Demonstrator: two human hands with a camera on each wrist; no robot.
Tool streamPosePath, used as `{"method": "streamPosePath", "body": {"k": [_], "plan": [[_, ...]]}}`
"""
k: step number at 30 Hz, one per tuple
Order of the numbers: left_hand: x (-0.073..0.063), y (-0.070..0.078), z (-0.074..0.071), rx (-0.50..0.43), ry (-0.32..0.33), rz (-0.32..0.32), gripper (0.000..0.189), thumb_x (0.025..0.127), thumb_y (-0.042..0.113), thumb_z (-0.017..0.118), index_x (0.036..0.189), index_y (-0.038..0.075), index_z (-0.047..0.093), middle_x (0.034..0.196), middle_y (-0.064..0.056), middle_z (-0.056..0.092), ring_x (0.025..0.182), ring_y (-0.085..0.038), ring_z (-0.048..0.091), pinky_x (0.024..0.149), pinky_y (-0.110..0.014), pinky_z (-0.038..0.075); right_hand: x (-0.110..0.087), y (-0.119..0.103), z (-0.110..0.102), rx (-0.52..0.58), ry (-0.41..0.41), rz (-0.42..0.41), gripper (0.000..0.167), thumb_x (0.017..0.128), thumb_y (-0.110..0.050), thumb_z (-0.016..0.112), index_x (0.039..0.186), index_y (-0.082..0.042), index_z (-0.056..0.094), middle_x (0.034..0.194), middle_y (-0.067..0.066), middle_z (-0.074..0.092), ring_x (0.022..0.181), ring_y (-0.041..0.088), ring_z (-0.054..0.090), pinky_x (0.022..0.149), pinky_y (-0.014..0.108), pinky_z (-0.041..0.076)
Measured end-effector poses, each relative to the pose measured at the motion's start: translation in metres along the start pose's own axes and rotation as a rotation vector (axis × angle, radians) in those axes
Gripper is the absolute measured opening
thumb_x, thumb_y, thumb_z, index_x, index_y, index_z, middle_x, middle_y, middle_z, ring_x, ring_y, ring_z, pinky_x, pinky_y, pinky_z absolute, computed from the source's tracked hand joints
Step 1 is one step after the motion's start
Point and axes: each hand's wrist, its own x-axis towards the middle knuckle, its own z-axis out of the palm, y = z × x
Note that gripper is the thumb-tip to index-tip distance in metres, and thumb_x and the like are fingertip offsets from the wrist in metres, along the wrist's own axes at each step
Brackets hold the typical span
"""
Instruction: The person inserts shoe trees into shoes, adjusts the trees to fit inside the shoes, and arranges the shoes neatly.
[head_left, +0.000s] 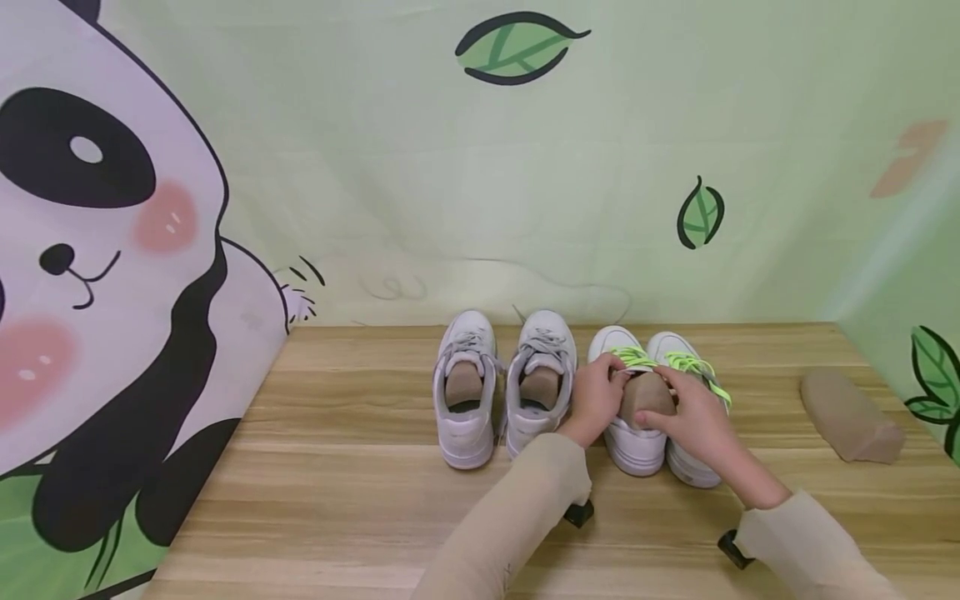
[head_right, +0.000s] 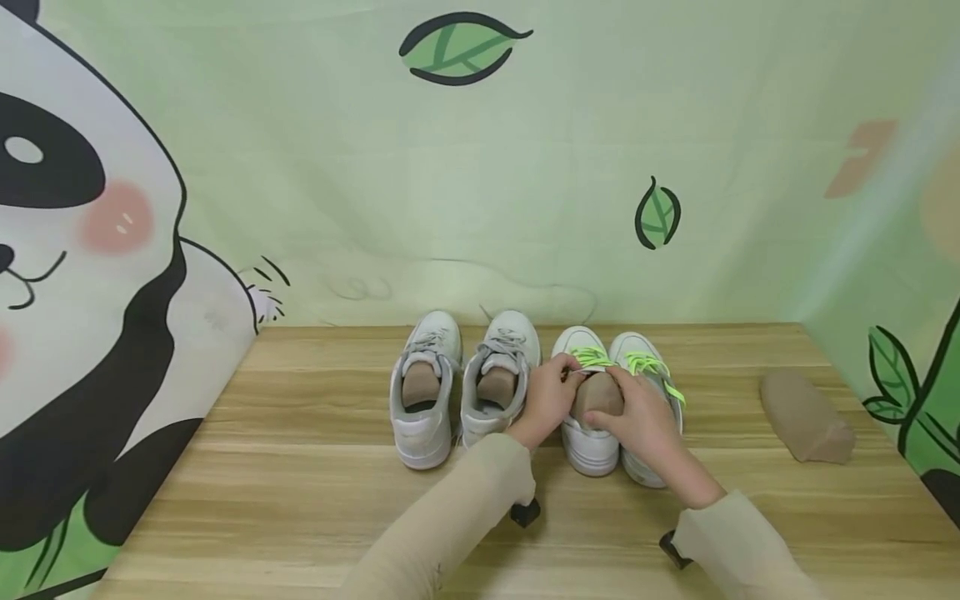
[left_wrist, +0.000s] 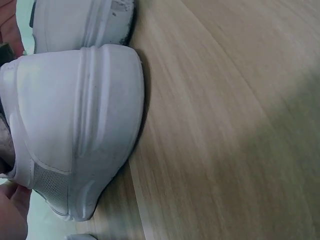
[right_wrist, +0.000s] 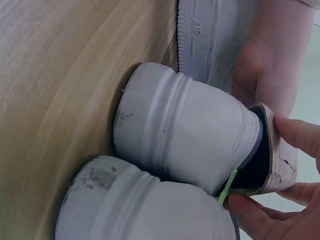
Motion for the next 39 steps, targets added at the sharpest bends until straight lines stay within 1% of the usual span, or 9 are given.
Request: {"method": "streamPosePath", "body": {"k": [4, 13, 20, 27, 32, 39], "plan": [[0.0004, 0.0007, -0.0014, -0.023, -0.006, -0.011, 0.005, 0.079, 0.017, 0.063, 0.081, 0.012, 0.064, 0.072, 0.001, 0.065, 0.066, -0.011, 0.057, 0.058, -0.015, 0.039, 0.0008, -0.0017, 0.0001, -0.019, -0.003, 0.022, 0.064, 0.072, -0.021, 0.071, 0.123, 0.008, 0.043, 0.114, 0.029, 0.051, 0.093, 0.039, 0.054, 0.073, 0.049, 0.044], [0.0, 0.0026, -0.0022, -0.008, -0.015, -0.025, 0.005, 0.08, 0.016, 0.062, 0.081, 0.012, 0.065, 0.076, 0.001, 0.066, 0.073, -0.013, 0.061, 0.062, -0.017, 0.043, 0.0036, -0.0055, -0.0001, -0.026, -0.034, 0.074, 0.067, 0.073, -0.025, 0.07, 0.124, 0.008, 0.041, 0.115, 0.03, 0.05, 0.094, 0.041, 0.054, 0.072, 0.049, 0.044], [0.0002, 0.0023, -0.0015, -0.006, -0.02, -0.033, 0.005, 0.081, 0.017, 0.061, 0.081, 0.013, 0.064, 0.076, 0.001, 0.067, 0.074, -0.013, 0.061, 0.063, -0.017, 0.043, 0.0039, -0.0052, 0.0002, -0.026, -0.025, 0.08, 0.065, 0.073, -0.023, 0.069, 0.123, 0.008, 0.042, 0.115, 0.029, 0.051, 0.094, 0.04, 0.054, 0.073, 0.049, 0.044], [0.0011, 0.0017, -0.0007, -0.008, -0.03, -0.042, 0.006, 0.082, 0.017, 0.06, 0.08, 0.013, 0.064, 0.077, 0.001, 0.066, 0.073, -0.012, 0.06, 0.062, -0.017, 0.042, 0.0055, -0.0057, 0.0026, -0.028, -0.03, 0.098, 0.067, 0.072, -0.024, 0.07, 0.124, 0.007, 0.041, 0.115, 0.03, 0.051, 0.095, 0.041, 0.054, 0.073, 0.049, 0.044], [0.0012, 0.0023, -0.0007, -0.022, -0.026, -0.053, 0.006, 0.082, 0.017, 0.06, 0.079, 0.013, 0.063, 0.076, 0.001, 0.066, 0.072, -0.013, 0.06, 0.061, -0.017, 0.042, 0.0057, -0.0049, 0.0036, -0.02, -0.016, 0.106, 0.066, 0.072, -0.024, 0.07, 0.124, 0.007, 0.042, 0.116, 0.029, 0.051, 0.096, 0.041, 0.053, 0.074, 0.049, 0.043], [0.0019, 0.003, -0.0011, -0.037, -0.033, -0.073, 0.006, 0.082, 0.017, 0.06, 0.078, 0.013, 0.063, 0.075, 0.001, 0.065, 0.071, -0.012, 0.059, 0.06, -0.016, 0.041, 0.007, -0.0064, 0.0045, -0.017, -0.014, 0.118, 0.067, 0.073, -0.024, 0.069, 0.124, 0.008, 0.04, 0.118, 0.031, 0.048, 0.103, 0.044, 0.048, 0.079, 0.053, 0.041]]}}
